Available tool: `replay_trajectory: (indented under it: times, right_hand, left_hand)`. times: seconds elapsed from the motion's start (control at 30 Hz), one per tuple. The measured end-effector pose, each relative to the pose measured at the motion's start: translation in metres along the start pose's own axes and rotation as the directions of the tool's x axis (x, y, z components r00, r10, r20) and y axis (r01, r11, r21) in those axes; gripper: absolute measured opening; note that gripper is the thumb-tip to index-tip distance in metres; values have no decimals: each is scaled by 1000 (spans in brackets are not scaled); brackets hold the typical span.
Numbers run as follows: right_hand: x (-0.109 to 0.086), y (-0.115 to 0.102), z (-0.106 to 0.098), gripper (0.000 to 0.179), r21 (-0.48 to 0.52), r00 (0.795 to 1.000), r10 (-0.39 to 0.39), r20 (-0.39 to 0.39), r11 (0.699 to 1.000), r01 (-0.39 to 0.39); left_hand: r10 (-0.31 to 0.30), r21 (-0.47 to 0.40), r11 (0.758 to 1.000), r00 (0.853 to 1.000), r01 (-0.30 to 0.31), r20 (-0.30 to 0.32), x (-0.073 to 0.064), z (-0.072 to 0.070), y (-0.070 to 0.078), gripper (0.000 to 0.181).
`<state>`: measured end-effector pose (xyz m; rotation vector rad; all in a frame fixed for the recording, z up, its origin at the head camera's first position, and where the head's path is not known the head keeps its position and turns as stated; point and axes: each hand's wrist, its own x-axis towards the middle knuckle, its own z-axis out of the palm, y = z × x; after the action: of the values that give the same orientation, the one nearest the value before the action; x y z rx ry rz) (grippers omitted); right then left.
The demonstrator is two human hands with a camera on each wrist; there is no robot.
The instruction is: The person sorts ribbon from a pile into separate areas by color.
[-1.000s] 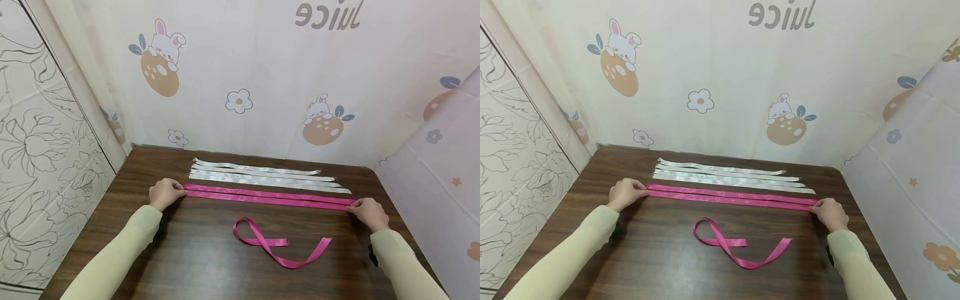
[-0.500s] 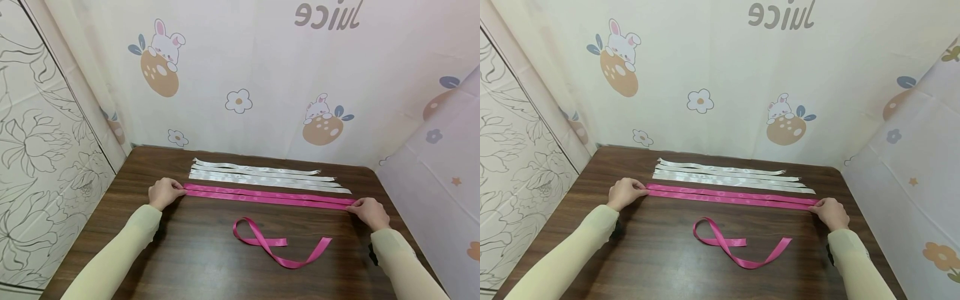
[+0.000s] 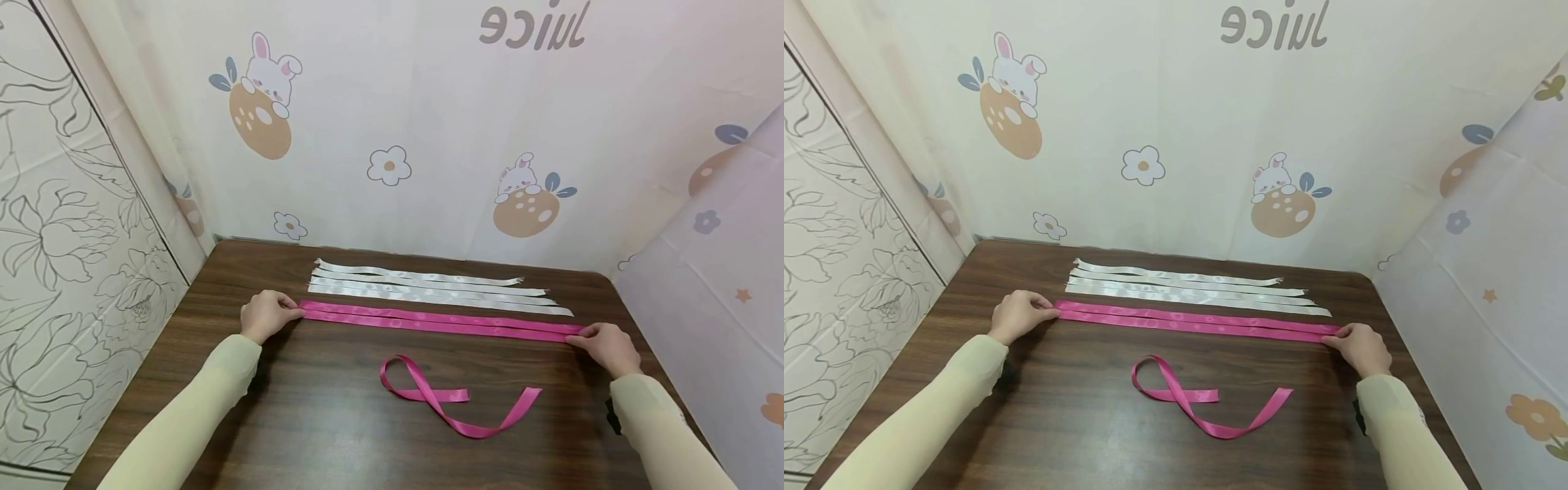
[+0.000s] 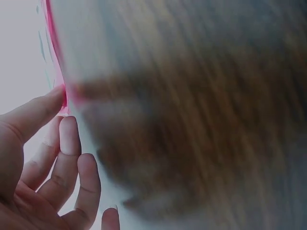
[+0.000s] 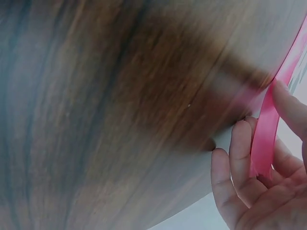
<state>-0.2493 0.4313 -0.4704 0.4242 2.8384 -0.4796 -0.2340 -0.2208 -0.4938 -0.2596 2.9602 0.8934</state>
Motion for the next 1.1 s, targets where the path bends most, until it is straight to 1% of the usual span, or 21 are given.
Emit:
replay_trajectory:
  times: [0.13, 0.27, 0.33, 0.5, 0.57, 0.63, 0.7, 0.83, 0.93, 1.0, 1.1]
  right_hand:
    - [-2, 5, -3, 77, -4, 1000, 2, -16, 1000, -2]
    - [-7, 10, -7, 80, -17, 999, 2, -53, 1000, -2]
    - [-10, 11, -9, 77, -19, 996, -12, -84, 1000, 10]
    - [-21, 13, -17, 62, -7, 987, -39, -156, 999, 38]
    - [-25, 11, -19, 58, -1, 983, -44, -177, 999, 45]
    - [-31, 8, -20, 55, 1, 978, -68, -199, 998, 70]
    - [-37, 3, -20, 51, -11, 967, -109, -232, 994, 109]
    - [-54, -16, -14, 45, -44, 930, -217, -296, 976, 214]
    - [-68, -36, -7, 42, -54, 906, -288, -310, 957, 286]
    - [-76, -51, -2, 39, -50, 895, -324, -307, 944, 325]
    - [-88, -73, 5, 36, -50, 870, -387, -307, 919, 391]
  left_hand:
    - [13, -16, 1000, 1000, -13, -12, -1, -6, 0, 32]
    - [38, -39, 998, 998, -40, -43, -5, -13, 1, 33]
    - [54, -53, 997, 997, -57, -58, -7, -15, 3, 31]
    - [97, -78, 992, 992, -104, -83, -15, -18, 14, 27]
    - [116, -83, 989, 989, -124, -88, -18, -17, 19, 26]
    - [139, -89, 985, 986, -147, -92, -21, -16, 26, 24]
    - [164, -93, 981, 982, -172, -94, -24, -13, 33, 23]
    - [213, -103, 970, 974, -220, -72, -32, -3, 49, 22]
    - [241, -124, 961, 969, -245, -51, -39, 5, 61, 22]
    - [258, -134, 956, 965, -260, -37, -45, 10, 69, 22]
    - [271, -164, 949, 962, -270, -17, -52, 17, 78, 23]
